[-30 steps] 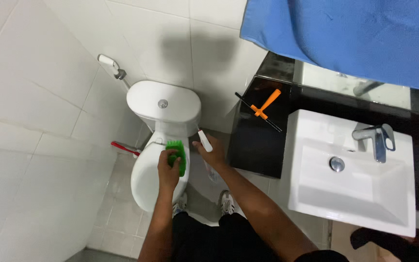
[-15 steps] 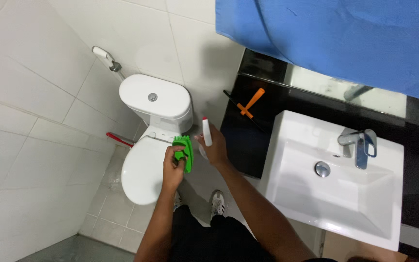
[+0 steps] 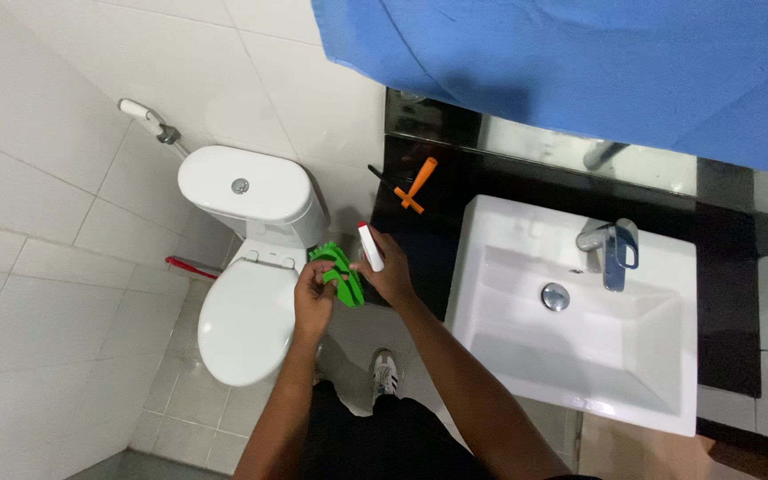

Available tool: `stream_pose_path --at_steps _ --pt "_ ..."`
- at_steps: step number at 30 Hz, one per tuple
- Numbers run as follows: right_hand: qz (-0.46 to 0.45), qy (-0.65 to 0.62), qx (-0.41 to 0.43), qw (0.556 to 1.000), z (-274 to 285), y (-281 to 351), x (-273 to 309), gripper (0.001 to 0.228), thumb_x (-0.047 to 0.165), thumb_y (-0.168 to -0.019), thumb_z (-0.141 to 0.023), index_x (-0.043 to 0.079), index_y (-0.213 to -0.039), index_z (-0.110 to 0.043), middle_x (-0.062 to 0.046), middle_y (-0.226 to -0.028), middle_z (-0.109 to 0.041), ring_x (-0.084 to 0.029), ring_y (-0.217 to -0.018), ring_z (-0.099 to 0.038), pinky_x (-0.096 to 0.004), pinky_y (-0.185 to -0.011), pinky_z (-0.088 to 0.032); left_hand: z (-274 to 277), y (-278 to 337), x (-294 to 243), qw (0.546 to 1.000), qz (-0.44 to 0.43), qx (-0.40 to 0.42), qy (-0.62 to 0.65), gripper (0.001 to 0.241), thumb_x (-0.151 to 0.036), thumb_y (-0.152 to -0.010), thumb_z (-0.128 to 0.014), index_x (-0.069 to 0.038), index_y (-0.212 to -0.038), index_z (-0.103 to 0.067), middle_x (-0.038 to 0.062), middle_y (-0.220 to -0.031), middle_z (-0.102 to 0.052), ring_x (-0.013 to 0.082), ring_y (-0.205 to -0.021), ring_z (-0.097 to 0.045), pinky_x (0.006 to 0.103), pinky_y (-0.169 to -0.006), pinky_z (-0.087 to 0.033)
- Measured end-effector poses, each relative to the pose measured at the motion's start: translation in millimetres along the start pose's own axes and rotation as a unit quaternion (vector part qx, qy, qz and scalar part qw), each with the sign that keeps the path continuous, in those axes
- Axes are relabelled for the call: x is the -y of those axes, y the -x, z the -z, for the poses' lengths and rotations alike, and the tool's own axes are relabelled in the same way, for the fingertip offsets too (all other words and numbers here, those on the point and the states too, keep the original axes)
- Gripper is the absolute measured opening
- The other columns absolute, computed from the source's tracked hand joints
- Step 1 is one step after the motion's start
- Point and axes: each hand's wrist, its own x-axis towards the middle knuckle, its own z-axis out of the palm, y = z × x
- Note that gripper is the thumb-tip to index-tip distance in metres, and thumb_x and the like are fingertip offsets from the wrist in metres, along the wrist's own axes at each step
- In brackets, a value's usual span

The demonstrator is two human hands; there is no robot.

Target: The person scrubs the front of a white sink and the top of a toilet tank using a green brush and a spray bottle. The person applies cleaning solution and scrubs the surfaces in a bathroom setting.

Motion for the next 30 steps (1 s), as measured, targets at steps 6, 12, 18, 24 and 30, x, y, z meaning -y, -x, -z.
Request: stream_pose_path --at_steps 6,12,18,24,30 --pt "0.077 0.0 -0.01 0.997 7.6 18.3 -2.0 0.11 0.038 -0.066 -0.099 0.008 -0.156 -0.044 -0.021 -0.127 -0.062 -0.038 -0.118 -0.061 -0.052 -0.104 -0.046 -8.3 -1.6 2.4 0.999 0.016 -0.028 -0.024 0.031 0.014 -0.091 -0.063 -0.001 -0.118 -0.064 0.009 -0.092 -0.069 0.0194 -0.087 -0.067 0.0341 -0.082 -0.052" --pt "0.184 0.139 -0.104 0.968 21.2 24.5 55.0 0.094 0.056 -0.074 -0.086 0.006 -0.146 -0.054 -0.016 -0.138 -0.051 -0.036 -0.13 -0.05 -0.051 -0.113 -0.03 -12.5 -8.5 16.1 0.999 -0.002 -0.039 -0.016 0.03 0.015 -0.092 -0.062 0.001 -0.117 -0.063 0.012 -0.094 -0.07 0.0215 -0.088 -0.07 0.0361 -0.083 -0.053" --pt "0.365 0.144 -0.076 0.917 1.5 15.6 85.2 0.021 0.01 -0.091 -0.069 0.01 -0.111 -0.073 -0.008 -0.11 -0.065 -0.028 -0.087 -0.066 -0.043 -0.079 -0.053 -6.7 -14.7 -5.7 0.995 -0.034 -0.088 -0.039 0.03 0.014 -0.089 -0.064 -0.002 -0.113 -0.068 0.008 -0.089 -0.065 0.0172 -0.083 -0.062 0.0313 -0.08 -0.052" --pt "0.336 0.135 -0.01 0.932 -21.3 12.9 109.6 0.024 0.001 -0.092 -0.062 0.005 -0.114 -0.072 -0.01 -0.109 -0.064 -0.029 -0.092 -0.069 -0.038 -0.077 -0.059 8.3 -14.1 -25.0 0.988 -0.044 -0.135 -0.061 0.03 0.016 -0.087 -0.063 -0.004 -0.108 -0.07 0.008 -0.084 -0.065 0.0164 -0.077 -0.06 0.0318 -0.073 -0.052" --pt "0.263 0.194 0.032 0.945 -42.2 6.6 117.3 0.044 0.008 -0.088 -0.067 0.003 -0.131 -0.061 -0.016 -0.114 -0.056 -0.037 -0.101 -0.064 -0.047 -0.081 -0.056 36.3 -21.2 -20.4 0.982 -0.035 -0.185 -0.001 0.026 0.012 -0.089 -0.068 -0.003 -0.11 -0.068 0.003 -0.081 -0.066 0.0116 -0.073 -0.06 0.0265 -0.069 -0.05"
